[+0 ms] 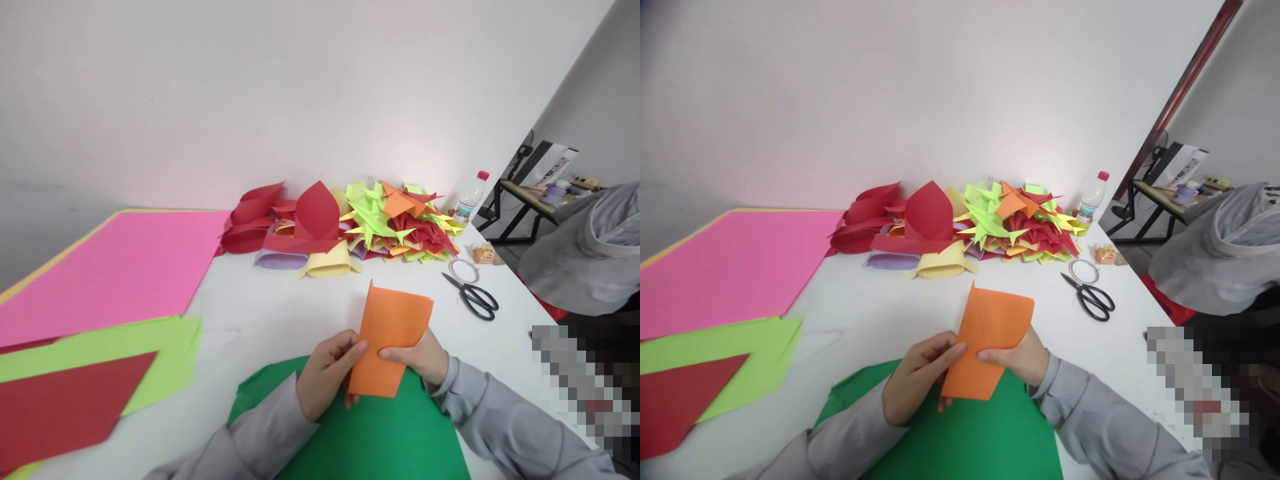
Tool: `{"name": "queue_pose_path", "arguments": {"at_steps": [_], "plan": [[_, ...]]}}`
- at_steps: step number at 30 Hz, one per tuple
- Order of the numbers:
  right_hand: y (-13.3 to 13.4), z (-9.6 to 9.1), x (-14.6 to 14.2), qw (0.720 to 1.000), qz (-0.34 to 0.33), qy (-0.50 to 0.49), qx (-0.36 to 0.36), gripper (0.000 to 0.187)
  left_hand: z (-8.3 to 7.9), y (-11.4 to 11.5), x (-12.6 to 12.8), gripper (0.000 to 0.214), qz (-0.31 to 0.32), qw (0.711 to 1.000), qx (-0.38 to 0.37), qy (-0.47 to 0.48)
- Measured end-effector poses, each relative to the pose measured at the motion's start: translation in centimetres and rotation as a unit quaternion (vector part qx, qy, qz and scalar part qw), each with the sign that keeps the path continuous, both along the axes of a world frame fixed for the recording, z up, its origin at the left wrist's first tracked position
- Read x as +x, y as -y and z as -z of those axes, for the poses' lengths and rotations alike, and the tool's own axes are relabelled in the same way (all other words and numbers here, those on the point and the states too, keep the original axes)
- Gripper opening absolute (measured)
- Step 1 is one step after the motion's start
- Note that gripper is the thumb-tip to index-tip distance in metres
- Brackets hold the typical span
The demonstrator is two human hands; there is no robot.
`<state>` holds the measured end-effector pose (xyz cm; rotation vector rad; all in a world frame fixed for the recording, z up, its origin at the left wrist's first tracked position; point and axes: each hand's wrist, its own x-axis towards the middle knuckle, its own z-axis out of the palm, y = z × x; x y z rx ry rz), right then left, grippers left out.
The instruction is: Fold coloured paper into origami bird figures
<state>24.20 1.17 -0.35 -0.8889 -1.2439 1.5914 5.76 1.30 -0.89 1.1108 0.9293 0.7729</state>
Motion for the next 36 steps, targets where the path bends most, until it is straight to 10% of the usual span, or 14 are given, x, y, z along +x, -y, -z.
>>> {"name": "queue_pose_path", "arguments": {"at_steps": [13, 36], "plan": [[1.9, 1.5, -1.8, 0.991, 0.0, 0.025, -0.132, 0.047, -0.1, -0.6, 0.3, 0.039, -0.061, 0.995, 0.044, 0.067], [2.1, 1.4, -1.5, 0.99, -0.045, 0.087, -0.1, 0.048, -0.7, -3.2, -1.8, 0.039, -0.158, 0.982, 0.062, 0.081]]}}
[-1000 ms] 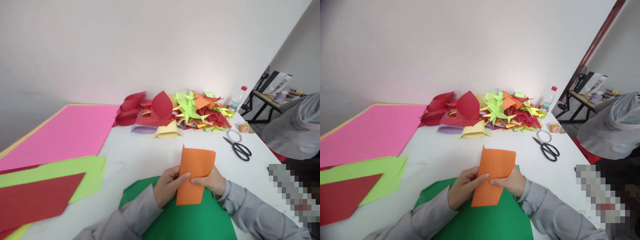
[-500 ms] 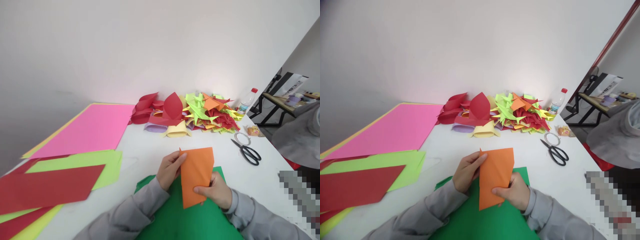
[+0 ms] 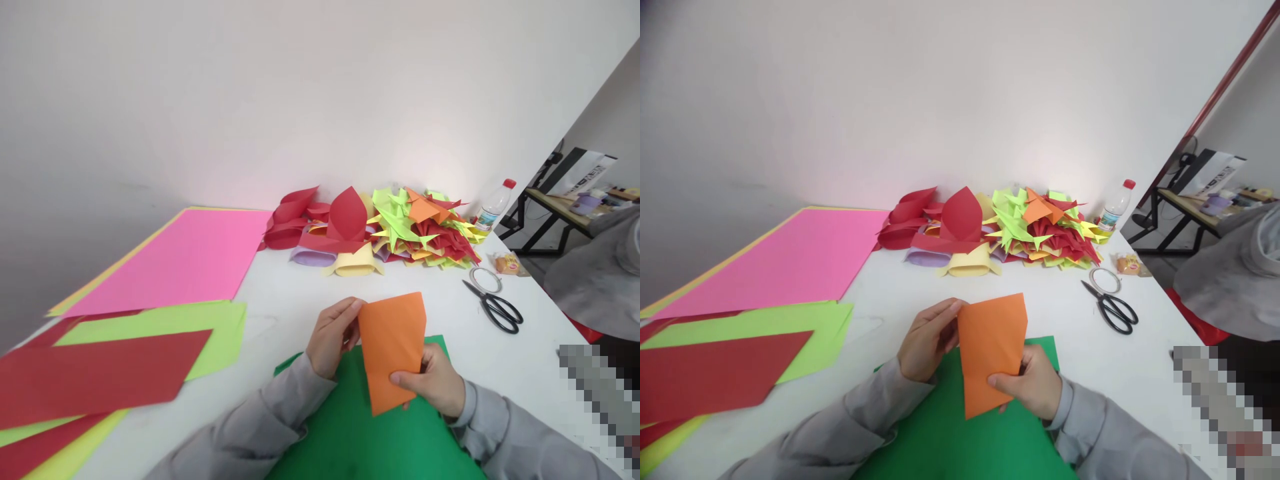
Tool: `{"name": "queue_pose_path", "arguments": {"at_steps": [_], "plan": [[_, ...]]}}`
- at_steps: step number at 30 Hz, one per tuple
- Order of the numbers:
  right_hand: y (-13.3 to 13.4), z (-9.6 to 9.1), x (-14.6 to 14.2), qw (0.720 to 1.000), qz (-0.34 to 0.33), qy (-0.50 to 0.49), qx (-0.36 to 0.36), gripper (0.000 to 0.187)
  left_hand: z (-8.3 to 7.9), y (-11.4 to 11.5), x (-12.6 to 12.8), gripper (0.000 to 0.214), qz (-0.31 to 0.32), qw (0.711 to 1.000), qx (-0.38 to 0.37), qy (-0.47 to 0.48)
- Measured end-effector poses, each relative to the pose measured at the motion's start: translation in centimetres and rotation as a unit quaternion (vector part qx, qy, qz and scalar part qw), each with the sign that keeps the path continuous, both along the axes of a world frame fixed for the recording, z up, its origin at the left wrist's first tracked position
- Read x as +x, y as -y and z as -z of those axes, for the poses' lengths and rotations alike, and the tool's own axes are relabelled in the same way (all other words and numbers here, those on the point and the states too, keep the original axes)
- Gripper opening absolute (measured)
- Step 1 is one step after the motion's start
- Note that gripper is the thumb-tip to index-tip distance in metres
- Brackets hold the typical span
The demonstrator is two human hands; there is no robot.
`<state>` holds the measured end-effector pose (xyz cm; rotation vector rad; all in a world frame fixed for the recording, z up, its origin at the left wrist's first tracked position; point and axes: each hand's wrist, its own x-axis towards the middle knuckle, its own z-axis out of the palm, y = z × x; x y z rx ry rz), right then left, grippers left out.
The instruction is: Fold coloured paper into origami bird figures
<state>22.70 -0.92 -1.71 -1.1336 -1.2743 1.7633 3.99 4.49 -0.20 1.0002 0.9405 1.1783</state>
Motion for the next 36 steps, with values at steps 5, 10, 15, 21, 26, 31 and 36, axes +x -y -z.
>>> {"name": "queue_pose_path", "arguments": {"at_steps": [5, 10, 15, 21, 26, 31, 36], "plan": [[0.1, -0.03, -0.24, 1.0, 0.01, 0.007, 0.001, 0.049, -0.25, -0.27, -0.08, 0.034, -0.051, 0.999, 0.007, -0.015], [0.03, 0.25, -0.16, 1.0, 0.017, 0.009, 0.004, 0.048, -0.31, -0.23, -0.01, 0.03, -0.082, 0.996, 0.013, -0.041], [-0.01, 0.12, -0.01, 1.0, 0.018, 0.008, -0.001, 0.048, -0.53, -0.31, -0.24, 0.033, -0.084, 0.996, -0.004, -0.017], [-0.03, -0.19, -0.05, 1.0, 0.011, 0.004, -0.004, 0.05, -0.59, -0.43, -0.34, 0.039, -0.077, 0.997, -0.02, 0.004], [0.06, 0.13, -0.06, 1.0, 0.019, 0.001, 0.002, 0.048, -0.16, -0.31, -0.29, 0.035, -0.057, 0.998, -0.003, -0.026], [0.03, 0.02, 0.03, 1.0, 0.009, 0.003, 0.004, 0.046, -0.14, -0.16, -0.24, 0.035, -0.043, 0.998, 0.004, -0.048], [-0.05, 0.02, 0.17, 1.0, 0.022, 0.004, -0.001, 0.047, -0.58, -0.43, -0.43, 0.037, -0.062, 0.998, -0.02, -0.008]]}}
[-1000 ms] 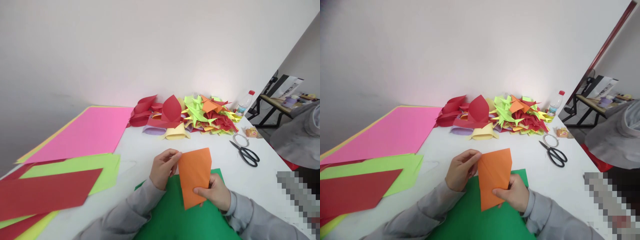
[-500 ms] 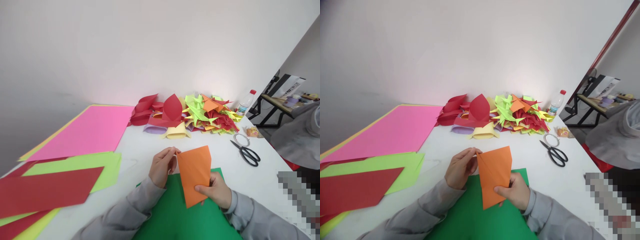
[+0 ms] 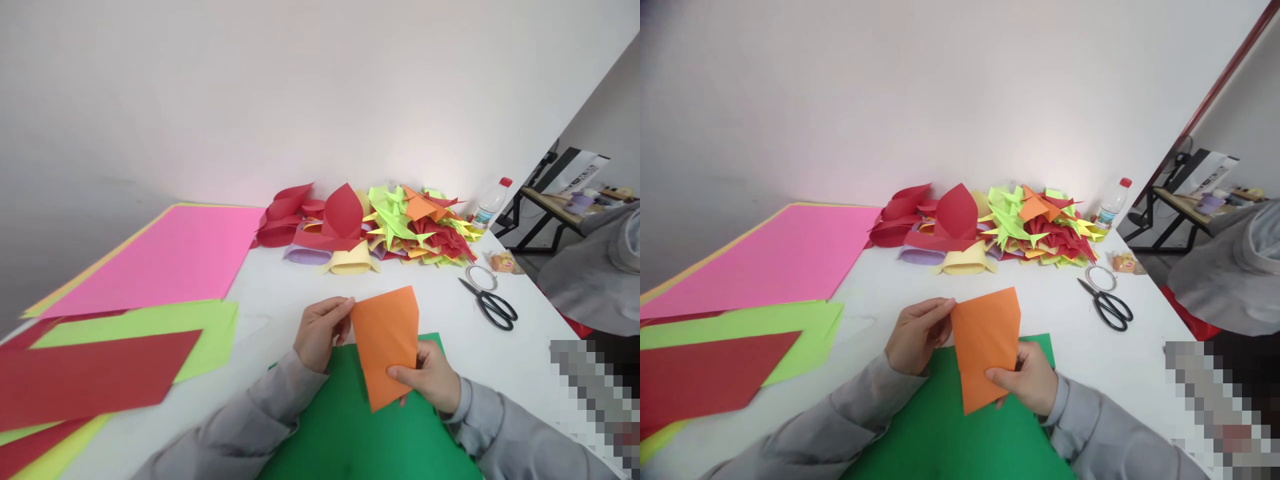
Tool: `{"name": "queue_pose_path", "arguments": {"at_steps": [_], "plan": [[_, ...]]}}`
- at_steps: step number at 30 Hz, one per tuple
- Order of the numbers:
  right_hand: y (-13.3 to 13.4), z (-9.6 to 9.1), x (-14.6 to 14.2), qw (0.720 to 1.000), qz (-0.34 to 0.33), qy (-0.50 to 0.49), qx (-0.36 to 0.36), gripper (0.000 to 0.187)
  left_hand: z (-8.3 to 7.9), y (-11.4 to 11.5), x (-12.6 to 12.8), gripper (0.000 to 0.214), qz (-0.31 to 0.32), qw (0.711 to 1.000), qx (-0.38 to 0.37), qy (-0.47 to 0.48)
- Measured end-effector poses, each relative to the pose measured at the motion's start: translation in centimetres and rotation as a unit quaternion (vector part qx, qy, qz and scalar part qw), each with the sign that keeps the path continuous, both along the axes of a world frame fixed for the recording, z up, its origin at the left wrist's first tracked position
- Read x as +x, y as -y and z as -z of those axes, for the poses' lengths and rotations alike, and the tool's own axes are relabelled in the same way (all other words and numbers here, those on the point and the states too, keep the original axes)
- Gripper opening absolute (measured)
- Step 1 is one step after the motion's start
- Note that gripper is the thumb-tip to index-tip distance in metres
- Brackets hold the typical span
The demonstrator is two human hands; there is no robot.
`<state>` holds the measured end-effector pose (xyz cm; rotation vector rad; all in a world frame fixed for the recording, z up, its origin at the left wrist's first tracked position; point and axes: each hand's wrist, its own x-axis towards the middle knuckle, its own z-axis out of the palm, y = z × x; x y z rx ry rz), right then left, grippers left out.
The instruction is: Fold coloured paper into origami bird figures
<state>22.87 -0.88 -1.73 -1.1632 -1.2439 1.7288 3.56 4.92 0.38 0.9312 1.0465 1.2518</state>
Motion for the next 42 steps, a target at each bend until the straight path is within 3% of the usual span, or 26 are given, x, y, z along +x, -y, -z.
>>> {"name": "queue_pose_path", "arguments": {"at_steps": [5, 9, 12, 20, 24, 30, 33, 38, 42], "plan": [[-0.1, 0.3, 0.0, 1.0, 0.009, -0.013, -0.006, 0.049, -0.1, 0.3, 0.2, 0.03, 0.002, 1.0, 0.0, 0.016], [-0.1, 0.2, -0.2, 0.999, 0.014, -0.045, -0.004, 0.053, 0.2, 1.8, 1.3, 0.032, 0.127, 0.991, -0.002, -0.046], [0.0, -0.2, -0.4, 0.996, 0.014, -0.085, 0.014, 0.051, 0.5, 2.5, 1.9, 0.033, 0.165, 0.984, -0.004, -0.07], [0.0, -0.3, -0.1, 0.999, 0.016, -0.013, 0.038, 0.047, -0.1, 0.6, 0.4, 0.034, 0.066, 0.997, -0.009, -0.023], [0.0, -0.1, 0.0, 0.999, 0.014, -0.007, 0.034, 0.046, -0.5, 0.0, 0.0, 0.035, 0.048, 0.999, -0.017, -0.007], [0.1, 0.2, -0.1, 0.999, 0.022, -0.011, 0.03, 0.045, -0.9, -0.7, -0.4, 0.031, -0.028, 0.999, -0.008, 0.035], [0.0, 0.0, -0.2, 0.999, 0.044, -0.027, 0.011, 0.048, -0.8, 0.0, 0.1, 0.035, 0.028, 0.999, -0.016, 0.01], [-0.1, -0.5, -0.3, 0.998, 0.017, -0.062, 0.023, 0.054, -0.1, 1.8, 1.2, 0.034, 0.203, 0.977, -0.017, -0.064], [-0.2, -0.2, -0.1, 0.999, -0.009, -0.044, 0.005, 0.054, 0.4, 1.4, 0.9, 0.035, 0.166, 0.984, -0.034, -0.062]]}}
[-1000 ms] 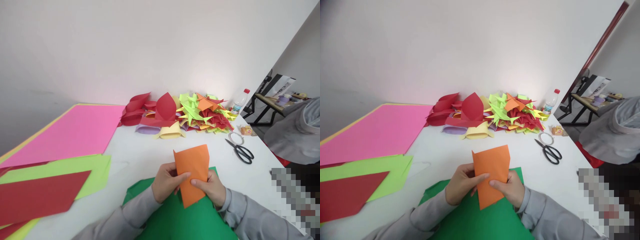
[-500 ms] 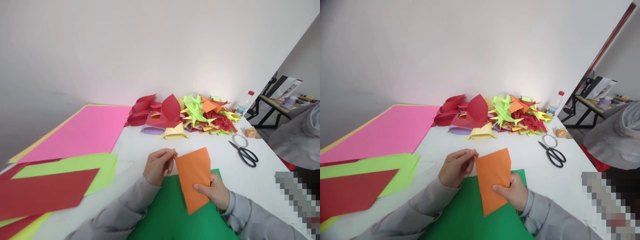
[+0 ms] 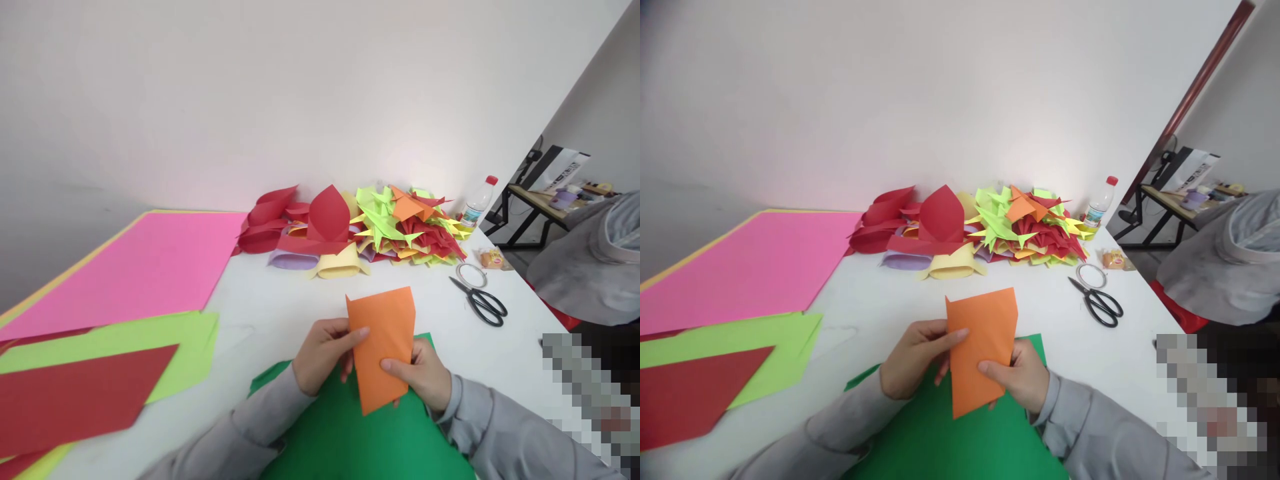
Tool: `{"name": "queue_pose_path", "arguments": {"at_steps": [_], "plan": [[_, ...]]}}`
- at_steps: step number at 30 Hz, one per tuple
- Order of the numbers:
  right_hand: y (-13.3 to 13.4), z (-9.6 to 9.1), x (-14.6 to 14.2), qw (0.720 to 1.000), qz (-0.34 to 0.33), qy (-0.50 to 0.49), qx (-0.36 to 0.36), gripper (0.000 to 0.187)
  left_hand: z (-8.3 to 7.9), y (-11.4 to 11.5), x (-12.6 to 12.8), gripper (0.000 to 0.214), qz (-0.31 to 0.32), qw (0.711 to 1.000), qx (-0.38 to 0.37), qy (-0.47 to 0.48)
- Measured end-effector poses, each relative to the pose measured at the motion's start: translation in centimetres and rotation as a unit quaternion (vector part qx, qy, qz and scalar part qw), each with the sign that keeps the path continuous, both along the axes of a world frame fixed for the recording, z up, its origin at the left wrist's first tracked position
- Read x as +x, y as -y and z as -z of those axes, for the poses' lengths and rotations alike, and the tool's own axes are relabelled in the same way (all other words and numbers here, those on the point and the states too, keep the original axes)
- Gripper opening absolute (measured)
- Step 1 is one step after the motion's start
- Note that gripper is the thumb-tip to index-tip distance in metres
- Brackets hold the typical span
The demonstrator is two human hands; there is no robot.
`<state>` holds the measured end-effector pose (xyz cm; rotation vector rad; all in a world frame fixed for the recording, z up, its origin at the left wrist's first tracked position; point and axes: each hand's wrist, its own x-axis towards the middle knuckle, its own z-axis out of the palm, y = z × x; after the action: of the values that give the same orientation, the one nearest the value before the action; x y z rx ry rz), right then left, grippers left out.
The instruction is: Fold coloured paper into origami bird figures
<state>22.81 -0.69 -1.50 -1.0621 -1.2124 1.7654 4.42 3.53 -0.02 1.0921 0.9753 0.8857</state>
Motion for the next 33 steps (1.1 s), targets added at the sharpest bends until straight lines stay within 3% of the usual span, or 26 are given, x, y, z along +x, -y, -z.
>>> {"name": "queue_pose_path", "arguments": {"at_steps": [4, 8, 10, 15, 17, 21, 28, 33], "plan": [[0.0, 0.5, 0.2, 1.0, 0.012, 0.018, -0.016, 0.05, -0.2, -1.2, -0.7, 0.029, -0.091, 0.995, -0.002, 0.041], [0.0, 0.4, 0.1, 1.0, 0.01, 0.022, -0.013, 0.049, -0.5, -1.5, -0.8, 0.027, -0.119, 0.991, 0.008, 0.059], [-0.1, 0.2, 0.0, 1.0, 0.018, 0.019, -0.012, 0.05, -0.3, -1.2, -0.5, 0.029, -0.095, 0.994, 0.012, 0.045], [-0.1, 0.3, -0.2, 0.999, 0.044, -0.013, -0.001, 0.051, 0.0, 0.1, 0.2, 0.038, 0.086, 0.996, -0.001, -0.011], [-0.2, 0.5, -0.2, 0.999, 0.041, -0.031, -0.003, 0.05, -0.1, 0.4, 0.4, 0.041, 0.115, 0.993, 0.0, -0.018], [-0.3, 0.7, 0.0, 0.999, 0.021, -0.026, -0.014, 0.047, -0.3, 0.4, 0.2, 0.042, 0.077, 0.997, 0.001, -0.024], [-0.4, 0.5, -0.1, 0.997, 0.06, -0.013, -0.044, 0.049, -0.4, -0.6, -0.2, 0.038, -0.034, 0.999, -0.006, 0.031], [-0.7, 0.0, -0.1, 0.993, 0.076, -0.055, -0.074, 0.05, -0.7, 0.0, 0.3, 0.041, 0.001, 0.996, -0.043, 0.075]]}}
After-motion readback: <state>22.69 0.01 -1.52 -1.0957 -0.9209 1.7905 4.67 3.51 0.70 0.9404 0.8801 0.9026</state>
